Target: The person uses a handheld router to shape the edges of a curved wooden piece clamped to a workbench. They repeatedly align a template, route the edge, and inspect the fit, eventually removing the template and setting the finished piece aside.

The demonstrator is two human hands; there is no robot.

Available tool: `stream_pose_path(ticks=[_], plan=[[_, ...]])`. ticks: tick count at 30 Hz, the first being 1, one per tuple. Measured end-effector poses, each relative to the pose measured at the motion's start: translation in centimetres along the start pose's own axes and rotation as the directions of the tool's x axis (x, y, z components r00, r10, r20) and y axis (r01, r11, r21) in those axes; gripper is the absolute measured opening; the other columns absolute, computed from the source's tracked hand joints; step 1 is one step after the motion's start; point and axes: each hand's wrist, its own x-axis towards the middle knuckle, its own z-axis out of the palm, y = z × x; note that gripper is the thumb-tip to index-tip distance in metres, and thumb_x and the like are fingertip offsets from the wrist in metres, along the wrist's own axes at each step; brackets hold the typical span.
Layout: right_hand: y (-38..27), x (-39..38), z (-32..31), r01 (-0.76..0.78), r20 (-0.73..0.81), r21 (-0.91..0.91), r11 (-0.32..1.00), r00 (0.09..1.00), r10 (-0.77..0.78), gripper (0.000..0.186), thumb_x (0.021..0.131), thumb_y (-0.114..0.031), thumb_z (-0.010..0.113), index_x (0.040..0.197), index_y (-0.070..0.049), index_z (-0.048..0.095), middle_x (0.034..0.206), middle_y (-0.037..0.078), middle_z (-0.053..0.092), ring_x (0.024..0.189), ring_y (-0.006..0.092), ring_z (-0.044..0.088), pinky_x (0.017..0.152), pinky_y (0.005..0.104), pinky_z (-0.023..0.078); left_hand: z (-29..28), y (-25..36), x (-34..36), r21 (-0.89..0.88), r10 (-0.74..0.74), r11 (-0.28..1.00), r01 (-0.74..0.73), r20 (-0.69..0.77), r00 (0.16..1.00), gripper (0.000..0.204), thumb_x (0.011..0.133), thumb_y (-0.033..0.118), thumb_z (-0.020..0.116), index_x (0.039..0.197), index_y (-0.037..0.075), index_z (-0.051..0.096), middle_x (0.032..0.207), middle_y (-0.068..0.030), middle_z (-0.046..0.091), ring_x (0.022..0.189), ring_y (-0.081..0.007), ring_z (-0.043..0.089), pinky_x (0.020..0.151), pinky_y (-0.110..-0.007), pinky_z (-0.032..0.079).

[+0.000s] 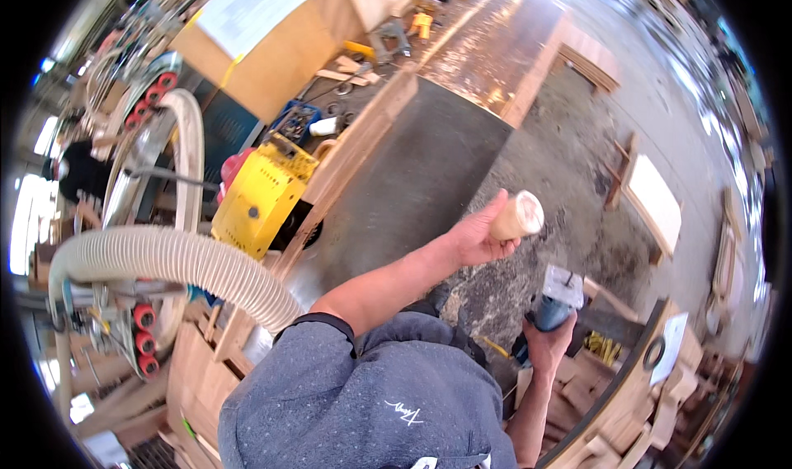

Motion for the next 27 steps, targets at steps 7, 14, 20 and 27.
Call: stream_pose_path(ticks=[7, 14, 20, 27], plan=[[3.5, 2.6, -0.7, 0.02, 0.065, 0.008, 1.0, 0.998, -0.02, 0.079, 0.068, -0.013, 0.087, 0.136, 0.002, 0.051, 0.116, 0.015, 0.064, 0.105, 0.0265, 0.062, 0.097, 0.0398, 0.051, -2.7, 13.5, -10.4, -0.025, 0.555, 0.831, -0.556, 0.13, 0.822, 0.077, 0.09, 0.051, 0.076, 0.148, 0.01, 0.048, 0.131, -0.0168, 0.063, 0.118, -0.0327, 0.064, 0.101, -0.05, 0.058], [3.1, 4.3, -0.8, -0.033, 0.114, 0.013, 0.999, 0.993, 0.031, 0.069, 0.069, -0.015, 0.087, 0.128, 0.001, 0.055, 0.111, 0.013, 0.066, 0.1, 0.0241, 0.065, 0.093, 0.0379, 0.053, -7.0, 23.4, -16.2, 0.552, 0.814, 0.546, -0.63, -0.171, 0.555, 0.059, 0.089, 0.014, 0.084, 0.14, 0.008, 0.056, 0.124, -0.0093, 0.07, 0.114, -0.0239, 0.068, 0.098, -0.043, 0.059], [2.4, 5.3, -0.5, 0.008, 0.152, -0.04, 0.999, 0.988, -0.002, 0.07, 0.067, -0.014, 0.09, 0.126, 0.001, 0.054, 0.109, 0.013, 0.066, 0.098, 0.0239, 0.065, 0.091, 0.0384, 0.053, -12.7, 28.0, -17.5, 0.909, 0.948, 0.294, -0.295, -0.238, 0.211, 0.068, 0.07, 0.005, 0.093, 0.129, 0.004, 0.061, 0.121, -0.0079, 0.072, 0.108, -0.0176, 0.069, 0.096, -0.033, 0.056], [1.9, 6.0, -0.9, 0.004, 0.19, -0.066, 0.998, 0.982, 0.009, 0.072, 0.066, -0.014, 0.089, 0.127, 0.001, 0.054, 0.109, 0.014, 0.065, 0.098, 0.0242, 0.064, 0.09, 0.0383, 0.053, -14.3, 28.1, -17.2, 0.93, 0.997, 0.08, 0.359, -0.075, -0.027, 0.085, 0.06, 0.023, 0.091, 0.134, -0.001, 0.055, 0.126, -0.0204, 0.067, 0.118, -0.0311, 0.066, 0.104, -0.038, 0.052]])
